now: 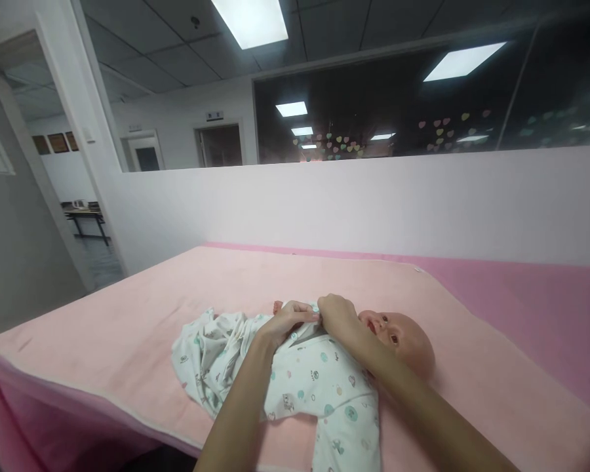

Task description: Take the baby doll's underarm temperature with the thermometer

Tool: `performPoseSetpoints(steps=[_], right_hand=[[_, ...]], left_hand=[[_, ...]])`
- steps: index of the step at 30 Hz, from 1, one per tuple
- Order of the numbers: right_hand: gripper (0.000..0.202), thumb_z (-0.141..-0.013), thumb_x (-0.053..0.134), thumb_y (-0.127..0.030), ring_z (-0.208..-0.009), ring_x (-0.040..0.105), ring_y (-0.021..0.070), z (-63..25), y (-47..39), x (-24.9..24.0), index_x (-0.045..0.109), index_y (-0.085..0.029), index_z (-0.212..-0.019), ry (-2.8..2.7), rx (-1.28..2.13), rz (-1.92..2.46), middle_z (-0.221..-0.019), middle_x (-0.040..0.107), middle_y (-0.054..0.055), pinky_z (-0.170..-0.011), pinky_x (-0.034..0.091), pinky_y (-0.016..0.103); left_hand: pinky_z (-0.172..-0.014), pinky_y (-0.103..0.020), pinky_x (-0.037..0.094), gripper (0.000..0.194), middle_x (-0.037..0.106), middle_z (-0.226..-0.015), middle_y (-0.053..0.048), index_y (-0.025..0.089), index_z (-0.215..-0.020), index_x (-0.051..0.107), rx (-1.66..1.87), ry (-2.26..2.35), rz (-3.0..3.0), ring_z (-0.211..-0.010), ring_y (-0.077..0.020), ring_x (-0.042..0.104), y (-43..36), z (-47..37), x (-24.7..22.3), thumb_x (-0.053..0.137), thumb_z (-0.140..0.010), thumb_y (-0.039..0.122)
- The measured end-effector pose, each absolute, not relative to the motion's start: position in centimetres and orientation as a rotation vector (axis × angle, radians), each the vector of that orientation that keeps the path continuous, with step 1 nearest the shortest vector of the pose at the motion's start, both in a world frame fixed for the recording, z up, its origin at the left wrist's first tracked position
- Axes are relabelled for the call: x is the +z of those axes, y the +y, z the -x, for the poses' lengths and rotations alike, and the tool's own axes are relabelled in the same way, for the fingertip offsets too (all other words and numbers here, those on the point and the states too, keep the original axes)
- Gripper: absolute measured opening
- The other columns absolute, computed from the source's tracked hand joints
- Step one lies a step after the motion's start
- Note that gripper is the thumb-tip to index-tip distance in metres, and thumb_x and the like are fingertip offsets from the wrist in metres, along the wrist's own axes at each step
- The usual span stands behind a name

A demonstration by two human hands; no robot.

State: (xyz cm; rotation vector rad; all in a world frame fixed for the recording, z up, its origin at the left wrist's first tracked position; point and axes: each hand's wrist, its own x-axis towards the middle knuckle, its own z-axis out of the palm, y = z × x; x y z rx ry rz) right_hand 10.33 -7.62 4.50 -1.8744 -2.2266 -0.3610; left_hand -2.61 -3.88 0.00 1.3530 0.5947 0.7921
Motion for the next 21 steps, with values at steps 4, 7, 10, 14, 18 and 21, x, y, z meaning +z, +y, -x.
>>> performPoseSetpoints(steps=[4, 7, 10, 14, 18, 21], right_hand=[[0.028, -0.069, 0.058, -0.002, -0.05, 0.053, 0.0132, -10.9, -7.7, 4.0, 0.05, -0.016, -0.046, -2.3, -0.367, 1.798, -0.046, 0.051, 0.003, -0.051, 0.033, 0.024], [0.026, -0.072, 0.054, -0.004, -0.057, 0.054, 0.0134, -12.1, -9.3, 4.5, 0.051, -0.016, -0.049, -2.369, -0.398, 1.702, -0.056, 0.055, 0.005, -0.053, 0.033, 0.024], [0.022, -0.071, 0.052, -0.006, -0.064, 0.054, 0.0147, -13.6, -11.3, 5.7, 0.051, -0.016, -0.051, -2.485, -0.415, 1.617, -0.066, 0.057, 0.005, -0.051, 0.03, 0.024], [0.022, -0.072, 0.049, -0.014, -0.053, 0.047, 0.0118, -15.5, -13.2, 7.8, 0.05, -0.017, -0.05, -2.559, -0.048, 1.699, -0.062, 0.055, 0.003, -0.043, 0.022, 0.024], [0.019, -0.074, 0.047, -0.022, -0.051, 0.046, 0.0093, -18.1, -12.2, 8.8, 0.055, -0.017, -0.058, -2.432, 0.489, 1.506, -0.066, 0.059, 0.001, -0.047, 0.028, 0.022], [0.023, -0.075, 0.044, -0.025, -0.054, 0.047, 0.0105, -20.1, -10.3, 8.4, 0.052, -0.017, -0.055, -2.285, 0.653, 1.461, -0.059, 0.057, 0.001, -0.052, 0.034, 0.021]], left_hand=[[-0.048, -0.021, 0.025, 0.042, 0.041, -0.05, 0.004, 0.013, -0.056, 0.051, 0.825, 0.643, -1.358, -0.046, -0.0067, 0.036, -3.6, 2.3, -0.1, 0.072, -0.058, 0.049], [-0.053, -0.023, 0.035, 0.046, 0.048, -0.058, 0.0, 0.014, -0.063, 0.053, 1.083, 0.831, -1.332, -0.052, -0.0115, 0.046, -2.7, 2.1, -0.5, 0.05, -0.074, 0.058], [-0.072, -0.03, 0.042, 0.042, 0.061, -0.081, -0.008, 0.015, -0.077, 0.06, 1.303, 1.281, -1.62, -0.079, -0.0208, 0.057, -1.7, 1.8, -1.2, 0.04, -0.081, 0.051], [-0.096, -0.038, 0.031, 0.038, 0.064, -0.105, -0.008, 0.019, -0.102, 0.062, 0.848, 1.677, -2.292, -0.104, -0.0238, 0.053, -1.3, 0.9, -1.6, 0.037, -0.085, 0.042], [-0.098, -0.043, 0.028, 0.046, 0.068, -0.088, -0.012, 0.015, -0.091, 0.067, 0.601, 1.8, -2.391, -0.091, -0.0253, 0.06, -0.9, -0.5, -1.1, 0.031, -0.088, 0.042], [-0.084, -0.04, 0.039, 0.053, 0.067, -0.085, -0.018, 0.01, -0.081, 0.07, 0.51, 1.909, -2.364, -0.087, -0.0286, 0.061, -0.4, -1.0, -0.8, 0.028, -0.088, 0.043]])
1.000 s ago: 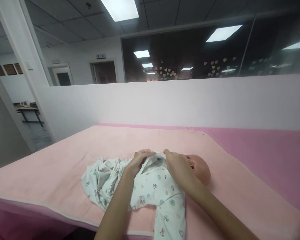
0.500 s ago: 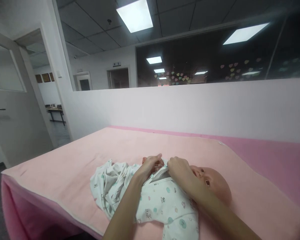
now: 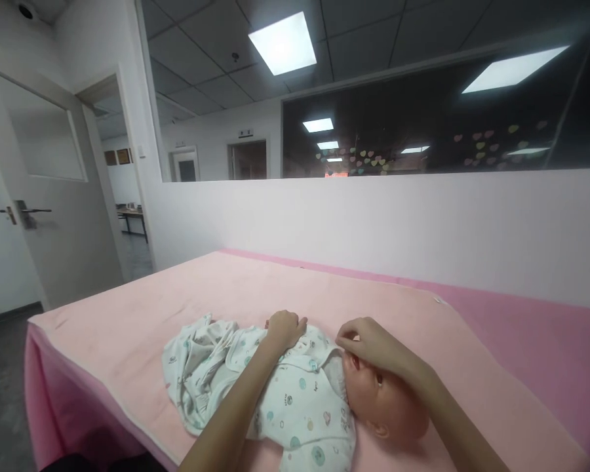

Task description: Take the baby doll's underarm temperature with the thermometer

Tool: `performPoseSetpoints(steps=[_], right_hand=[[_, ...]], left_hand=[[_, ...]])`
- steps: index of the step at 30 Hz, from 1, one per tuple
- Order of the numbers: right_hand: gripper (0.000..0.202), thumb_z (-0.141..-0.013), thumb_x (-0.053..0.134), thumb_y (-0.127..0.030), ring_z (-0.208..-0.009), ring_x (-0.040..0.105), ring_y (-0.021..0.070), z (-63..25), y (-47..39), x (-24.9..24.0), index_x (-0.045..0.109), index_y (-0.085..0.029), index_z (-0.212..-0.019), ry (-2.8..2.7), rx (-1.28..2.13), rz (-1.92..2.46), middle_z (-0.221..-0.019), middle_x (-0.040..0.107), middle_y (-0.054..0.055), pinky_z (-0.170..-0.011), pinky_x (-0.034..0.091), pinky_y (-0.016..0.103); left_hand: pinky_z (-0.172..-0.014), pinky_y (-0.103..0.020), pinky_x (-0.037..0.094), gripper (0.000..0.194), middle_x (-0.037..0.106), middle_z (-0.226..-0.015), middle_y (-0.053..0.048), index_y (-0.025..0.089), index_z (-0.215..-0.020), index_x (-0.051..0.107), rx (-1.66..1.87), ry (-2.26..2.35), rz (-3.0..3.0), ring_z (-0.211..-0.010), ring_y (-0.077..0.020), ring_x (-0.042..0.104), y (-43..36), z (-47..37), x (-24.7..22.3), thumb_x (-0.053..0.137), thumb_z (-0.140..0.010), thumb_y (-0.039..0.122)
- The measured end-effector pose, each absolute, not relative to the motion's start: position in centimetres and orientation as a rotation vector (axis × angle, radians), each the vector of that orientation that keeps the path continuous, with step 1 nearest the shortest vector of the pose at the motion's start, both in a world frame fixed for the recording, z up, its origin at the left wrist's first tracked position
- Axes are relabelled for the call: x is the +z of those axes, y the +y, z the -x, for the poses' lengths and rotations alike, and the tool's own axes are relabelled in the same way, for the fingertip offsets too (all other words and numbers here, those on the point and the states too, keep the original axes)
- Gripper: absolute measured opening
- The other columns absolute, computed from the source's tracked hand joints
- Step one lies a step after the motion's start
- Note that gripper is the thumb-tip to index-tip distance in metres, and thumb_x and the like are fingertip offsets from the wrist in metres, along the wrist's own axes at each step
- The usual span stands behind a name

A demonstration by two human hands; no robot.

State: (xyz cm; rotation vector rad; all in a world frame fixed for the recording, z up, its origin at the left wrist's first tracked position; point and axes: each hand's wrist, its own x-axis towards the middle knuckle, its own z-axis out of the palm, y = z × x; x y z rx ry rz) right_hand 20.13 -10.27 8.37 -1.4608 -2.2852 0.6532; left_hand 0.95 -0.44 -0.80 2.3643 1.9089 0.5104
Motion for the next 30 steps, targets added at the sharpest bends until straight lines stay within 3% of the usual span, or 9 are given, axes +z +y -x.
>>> performPoseSetpoints(steps=[6, 11, 15, 24, 30], right_hand=[[0.031, -0.075, 0.046, -0.032, -0.052, 0.042, 0.0104, -21.9, -8.4, 7.6, 0.045, -0.016, -0.049, -2.276, 0.859, 1.403, -0.051, 0.051, 0.0, -0.052, 0.032, 0.023], [0.034, -0.076, 0.047, -0.035, -0.051, 0.031, 0.0088, -22.6, -8.5, 7.9, 0.034, -0.018, -0.049, -2.306, 0.957, 1.322, -0.049, 0.034, -0.005, -0.05, 0.029, 0.023], [0.036, -0.077, 0.046, -0.037, -0.051, 0.027, 0.0083, -23.0, -8.6, 7.9, 0.031, -0.018, -0.049, -2.32, 0.985, 1.29, -0.05, 0.03, -0.005, -0.049, 0.026, 0.023], [0.035, -0.074, 0.051, -0.044, -0.05, 0.028, 0.0084, -21.9, -8.1, 6.8, 0.051, -0.016, -0.052, -2.281, 0.814, 1.383, -0.049, 0.038, -0.004, -0.048, 0.025, 0.023], [0.039, -0.077, 0.045, -0.047, -0.056, 0.042, 0.0115, -21.8, -9.0, 7.3, 0.061, -0.015, -0.06, -2.296, 0.914, 1.404, -0.056, 0.053, -0.001, -0.055, 0.035, 0.023]], left_hand=[[-0.072, -0.033, 0.041, 0.059, 0.067, -0.081, -0.017, 0.013, -0.073, 0.071, 0.437, 1.94, -2.325, -0.088, -0.0277, 0.059, -0.4, -0.6, -0.8, 0.024, -0.087, 0.045], [-0.08, -0.037, 0.038, 0.054, 0.066, -0.092, -0.018, 0.014, -0.083, 0.071, 0.382, 1.925, -2.371, -0.098, -0.0306, 0.054, -0.6, -0.2, -0.9, 0.027, -0.086, 0.044], [-0.086, -0.043, 0.035, 0.055, 0.065, -0.099, -0.017, 0.014, -0.091, 0.07, 0.321, 1.903, -2.411, -0.1, -0.0319, 0.053, -0.8, 0.1, -0.9, 0.026, -0.086, 0.047], [-0.084, -0.04, 0.038, 0.064, 0.069, -0.088, -0.015, 0.014, -0.082, 0.071, 0.345, 1.862, -2.402, -0.088, -0.0285, 0.061, -1.6, 0.2, -0.7, 0.017, -0.088, 0.049], [-0.084, -0.038, 0.038, 0.062, 0.069, -0.089, -0.015, 0.014, -0.082, 0.069, 0.376, 1.829, -2.388, -0.089, -0.0274, 0.061, -1.8, 0.2, -0.6, 0.018, -0.089, 0.049]])
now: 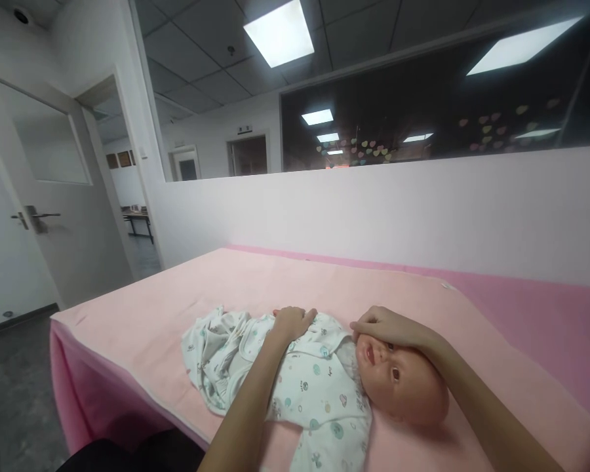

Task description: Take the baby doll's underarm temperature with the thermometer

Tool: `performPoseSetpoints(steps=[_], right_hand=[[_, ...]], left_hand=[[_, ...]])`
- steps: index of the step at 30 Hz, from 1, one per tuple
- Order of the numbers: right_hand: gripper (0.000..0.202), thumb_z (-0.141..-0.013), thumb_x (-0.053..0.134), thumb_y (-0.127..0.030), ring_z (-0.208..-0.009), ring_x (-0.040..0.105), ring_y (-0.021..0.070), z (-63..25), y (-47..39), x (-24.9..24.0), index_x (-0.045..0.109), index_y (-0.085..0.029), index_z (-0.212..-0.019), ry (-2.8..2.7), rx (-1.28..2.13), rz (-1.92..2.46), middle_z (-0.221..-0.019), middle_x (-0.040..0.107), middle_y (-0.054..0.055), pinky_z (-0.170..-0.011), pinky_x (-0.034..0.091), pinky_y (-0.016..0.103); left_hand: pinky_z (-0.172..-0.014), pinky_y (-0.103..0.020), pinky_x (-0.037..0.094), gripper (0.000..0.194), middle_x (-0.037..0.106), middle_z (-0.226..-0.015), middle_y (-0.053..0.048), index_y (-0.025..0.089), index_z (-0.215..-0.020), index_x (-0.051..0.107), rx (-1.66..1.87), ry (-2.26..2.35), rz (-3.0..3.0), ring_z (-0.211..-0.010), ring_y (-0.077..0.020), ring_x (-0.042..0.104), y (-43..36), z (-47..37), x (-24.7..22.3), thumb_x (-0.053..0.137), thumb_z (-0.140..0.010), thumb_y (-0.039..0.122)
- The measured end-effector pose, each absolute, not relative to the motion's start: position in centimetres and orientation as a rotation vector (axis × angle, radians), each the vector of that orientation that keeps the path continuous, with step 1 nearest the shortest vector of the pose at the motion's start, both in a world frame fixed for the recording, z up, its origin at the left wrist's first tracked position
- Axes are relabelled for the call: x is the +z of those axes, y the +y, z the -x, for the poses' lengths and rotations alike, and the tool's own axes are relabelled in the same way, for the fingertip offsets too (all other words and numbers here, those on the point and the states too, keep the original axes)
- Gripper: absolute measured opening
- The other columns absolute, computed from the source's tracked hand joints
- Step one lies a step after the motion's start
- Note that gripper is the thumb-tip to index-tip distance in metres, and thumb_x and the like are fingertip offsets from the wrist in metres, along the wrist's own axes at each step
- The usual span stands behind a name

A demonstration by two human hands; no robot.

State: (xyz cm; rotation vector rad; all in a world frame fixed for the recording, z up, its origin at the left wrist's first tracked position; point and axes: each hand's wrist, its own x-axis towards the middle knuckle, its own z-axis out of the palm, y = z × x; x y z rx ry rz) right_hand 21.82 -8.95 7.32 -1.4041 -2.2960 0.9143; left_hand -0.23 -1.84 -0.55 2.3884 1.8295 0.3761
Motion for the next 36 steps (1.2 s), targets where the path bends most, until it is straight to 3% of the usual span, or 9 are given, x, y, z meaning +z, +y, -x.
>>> performPoseSetpoints(steps=[10, 16, 29, 33, 36], right_hand=[[0.035, -0.075, 0.053, -0.046, -0.075, 0.053, 0.0161, -21.89, -8.69, 7.01, 0.068, -0.015, -0.081, -2.316, 0.895, 1.346, -0.079, 0.064, 0.003, -0.066, 0.041, 0.024], [0.035, -0.076, 0.053, -0.046, -0.065, 0.05, 0.0126, -22.12, -8.83, 7.11, 0.063, -0.014, -0.067, -2.335, 0.953, 1.327, -0.065, 0.059, 0.0, -0.058, 0.038, 0.022], [0.031, -0.075, 0.056, -0.039, -0.083, 0.058, 0.0173, -22.26, -8.9, 7.26, 0.066, -0.015, -0.09, -2.352, 1.029, 1.239, -0.086, 0.066, 0.003, -0.071, 0.043, 0.025], [0.035, -0.074, 0.057, -0.041, -0.083, 0.059, 0.0179, -22.25, -8.76, 7.05, 0.065, -0.015, -0.096, -2.311, 0.976, 1.306, -0.088, 0.067, 0.005, -0.072, 0.044, 0.026], [0.033, -0.074, 0.056, -0.041, -0.081, 0.059, 0.0178, -22.23, -8.46, 6.83, 0.065, -0.015, -0.093, -2.281, 0.925, 1.336, -0.086, 0.067, 0.004, -0.071, 0.044, 0.026]], left_hand=[[-0.078, -0.039, 0.038, 0.063, 0.068, -0.089, -0.016, 0.013, -0.079, 0.067, 0.394, 1.793, -2.398, -0.088, -0.0297, 0.06, -1.96, 0.39, -0.55, 0.017, -0.089, 0.049], [-0.079, -0.04, 0.037, 0.061, 0.068, -0.087, -0.015, 0.014, -0.078, 0.067, 0.405, 1.798, -2.391, -0.086, -0.0289, 0.06, -2.01, 0.41, -0.56, 0.018, -0.089, 0.049], [-0.081, -0.038, 0.036, 0.053, 0.068, -0.085, -0.014, 0.015, -0.081, 0.068, 0.487, 1.804, -2.355, -0.088, -0.0278, 0.06, -1.98, 0.38, -0.93, 0.026, -0.089, 0.047], [-0.092, -0.04, 0.031, 0.043, 0.062, -0.107, -0.015, 0.015, -0.109, 0.061, 0.646, 1.856, -2.354, -0.107, -0.0293, 0.05, -1.9, 0.45, -0.98, 0.042, -0.084, 0.045], [-0.098, -0.038, 0.028, 0.045, 0.054, -0.121, -0.01, 0.021, -0.119, 0.054, 1.049, 1.733, -2.257, -0.115, -0.0261, 0.043, -2.1, 0.56, -0.6, 0.056, -0.077, 0.034]])
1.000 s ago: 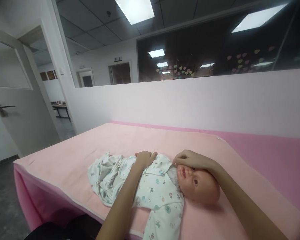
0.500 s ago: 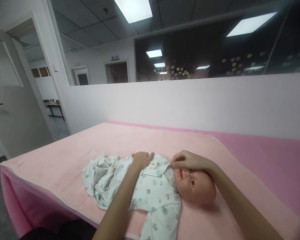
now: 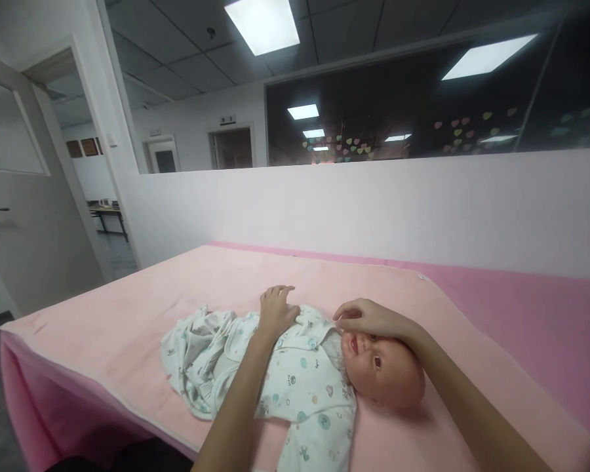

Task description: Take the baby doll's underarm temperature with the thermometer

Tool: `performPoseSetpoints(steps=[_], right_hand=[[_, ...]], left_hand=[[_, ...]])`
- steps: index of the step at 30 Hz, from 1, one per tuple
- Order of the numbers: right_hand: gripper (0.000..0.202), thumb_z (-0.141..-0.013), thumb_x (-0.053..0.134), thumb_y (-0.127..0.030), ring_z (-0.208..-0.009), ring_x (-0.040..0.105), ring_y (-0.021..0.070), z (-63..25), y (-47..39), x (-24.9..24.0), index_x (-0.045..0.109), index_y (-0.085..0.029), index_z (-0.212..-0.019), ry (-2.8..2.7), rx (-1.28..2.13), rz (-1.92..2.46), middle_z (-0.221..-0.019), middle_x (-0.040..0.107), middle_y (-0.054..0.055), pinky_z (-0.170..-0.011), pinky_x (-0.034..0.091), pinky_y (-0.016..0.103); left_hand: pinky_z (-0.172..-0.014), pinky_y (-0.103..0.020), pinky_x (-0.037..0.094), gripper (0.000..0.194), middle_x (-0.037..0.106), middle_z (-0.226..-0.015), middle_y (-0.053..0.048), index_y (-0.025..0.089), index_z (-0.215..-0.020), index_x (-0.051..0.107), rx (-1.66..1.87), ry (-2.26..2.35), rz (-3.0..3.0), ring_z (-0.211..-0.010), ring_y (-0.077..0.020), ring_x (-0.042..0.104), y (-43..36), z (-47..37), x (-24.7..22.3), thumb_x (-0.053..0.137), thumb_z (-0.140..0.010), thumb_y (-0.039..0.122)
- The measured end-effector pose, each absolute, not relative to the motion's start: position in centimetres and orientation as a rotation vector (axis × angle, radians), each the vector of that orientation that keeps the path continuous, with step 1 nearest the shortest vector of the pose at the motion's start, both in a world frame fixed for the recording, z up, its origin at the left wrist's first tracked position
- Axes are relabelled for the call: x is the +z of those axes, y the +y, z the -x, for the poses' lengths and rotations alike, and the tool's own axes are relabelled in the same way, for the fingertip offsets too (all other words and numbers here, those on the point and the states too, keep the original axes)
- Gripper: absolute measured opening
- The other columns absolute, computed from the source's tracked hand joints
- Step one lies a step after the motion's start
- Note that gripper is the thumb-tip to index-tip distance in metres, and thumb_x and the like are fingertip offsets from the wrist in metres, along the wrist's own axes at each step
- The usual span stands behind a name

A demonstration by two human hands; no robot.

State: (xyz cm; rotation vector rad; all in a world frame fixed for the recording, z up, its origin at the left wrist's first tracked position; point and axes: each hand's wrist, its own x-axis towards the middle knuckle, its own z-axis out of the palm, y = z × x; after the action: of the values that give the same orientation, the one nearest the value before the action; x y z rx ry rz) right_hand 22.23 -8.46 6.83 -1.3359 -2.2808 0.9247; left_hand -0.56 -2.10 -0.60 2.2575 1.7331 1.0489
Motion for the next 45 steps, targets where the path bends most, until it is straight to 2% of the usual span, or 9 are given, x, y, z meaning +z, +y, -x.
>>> performPoseSetpoints(steps=[3, 7, 10, 13, 18, 26, 37, 41, 45], right_hand=[[0.031, -0.075, 0.053, -0.04, -0.08, 0.058, 0.0174, -22.2, -8.2, 6.6, 0.065, -0.015, -0.089, -2.248, 0.874, 1.346, -0.086, 0.067, 0.004, -0.07, 0.043, 0.025], [0.027, -0.076, 0.051, -0.037, -0.074, 0.057, 0.0168, -22.3, -8.1, 6.5, 0.065, -0.016, -0.084, -2.202, 0.751, 1.45, -0.081, 0.066, 0.004, -0.065, 0.042, 0.025], [0.026, -0.077, 0.049, -0.034, -0.076, 0.057, 0.0173, -22.3, -8.3, 6.8, 0.066, -0.016, -0.085, -2.183, 0.6, 1.486, -0.085, 0.066, 0.005, -0.066, 0.041, 0.026], [0.024, -0.079, 0.047, -0.03, -0.083, 0.057, 0.0186, -21.7, -8.9, 7.2, 0.066, -0.017, -0.087, -2.178, 0.358, 1.491, -0.092, 0.066, 0.006, -0.072, 0.041, 0.027], [0.02, -0.079, 0.05, -0.024, -0.084, 0.055, 0.0188, -18.2, -10.3, 6.8, 0.064, -0.018, -0.066, -2.522, 0.023, 1.335, -0.087, 0.064, 0.006, -0.076, 0.038, 0.027], [0.025, -0.079, 0.04, -0.006, -0.09, 0.051, 0.0248, -14.8, -10.0, 3.2, 0.063, -0.013, -0.077, -2.551, -0.685, 1.596, -0.092, 0.06, 0.015, -0.075, 0.034, 0.035], [0.023, -0.077, 0.044, -0.005, -0.078, 0.052, 0.0217, -14.6, -9.8, 3.3, 0.06, -0.017, -0.066, -2.572, -0.763, 1.483, -0.072, 0.061, 0.009, -0.07, 0.03, 0.033], [0.027, -0.078, 0.046, -0.014, -0.069, 0.051, 0.0181, -15.0, -11.3, 6.3, 0.054, -0.017, -0.053, -2.489, -0.627, 1.473, -0.063, 0.058, 0.006, -0.065, 0.031, 0.03], [0.032, -0.074, 0.046, -0.017, -0.059, 0.046, 0.0136, -16.7, -13.5, 10.1, 0.041, -0.018, -0.042, -2.345, -0.358, 1.521, -0.054, 0.052, 0.003, -0.061, 0.031, 0.026]], left_hand=[[-0.084, -0.03, 0.04, 0.034, 0.061, -0.106, -0.007, 0.02, -0.107, 0.062, 1.142, 1.22, -2.099, -0.096, -0.0204, 0.053, -2.9, 0.6, 0.0, 0.058, -0.076, 0.033], [-0.065, -0.023, 0.04, 0.033, 0.062, -0.081, -0.003, 0.016, -0.086, 0.07, 0.611, 0.685, -2.181, -0.076, -0.0159, 0.053, -4.4, 0.5, 0.8, 0.076, -0.057, 0.032], [-0.058, -0.022, 0.037, 0.034, 0.061, -0.072, -0.002, 0.016, -0.085, 0.072, 0.523, 0.698, -2.118, -0.069, -0.0148, 0.052, -4.7, 0.4, 0.8, 0.078, -0.055, 0.032], [-0.059, -0.023, 0.039, 0.032, 0.064, -0.072, -0.003, 0.014, -0.087, 0.071, 0.721, 0.836, -1.865, -0.068, -0.0156, 0.055, -4.3, 0.6, 0.4, 0.072, -0.063, 0.035], [-0.071, -0.025, 0.042, 0.024, 0.068, -0.084, -0.004, 0.015, -0.083, 0.071, 1.012, 0.896, -1.539, -0.08, -0.0179, 0.058, -3.5, 0.9, -0.1, 0.063, -0.068, 0.032], [-0.063, -0.024, 0.038, 0.027, 0.061, -0.067, -0.002, 0.013, -0.083, 0.068, 1.001, 0.814, -1.469, -0.064, -0.0138, 0.053, -3.3, 1.0, -0.3, 0.062, -0.064, 0.032], [-0.061, -0.023, 0.036, 0.025, 0.061, -0.064, -0.003, 0.012, -0.081, 0.071, 0.954, 0.658, -1.409, -0.062, -0.0134, 0.051, -3.9, 0.8, 0.1, 0.066, -0.062, 0.027], [-0.064, -0.024, 0.036, 0.026, 0.063, -0.07, -0.003, 0.011, -0.082, 0.071, 0.949, 0.619, -1.41, -0.068, -0.0152, 0.053, -3.8, 0.7, 0.0, 0.066, -0.064, 0.029], [-0.055, -0.022, 0.031, 0.027, 0.057, -0.06, 0.0, 0.012, -0.085, 0.071, 0.88, 0.678, -1.551, -0.054, -0.01, 0.044, -4.1, 0.7, 0.3, 0.067, -0.067, 0.031]])
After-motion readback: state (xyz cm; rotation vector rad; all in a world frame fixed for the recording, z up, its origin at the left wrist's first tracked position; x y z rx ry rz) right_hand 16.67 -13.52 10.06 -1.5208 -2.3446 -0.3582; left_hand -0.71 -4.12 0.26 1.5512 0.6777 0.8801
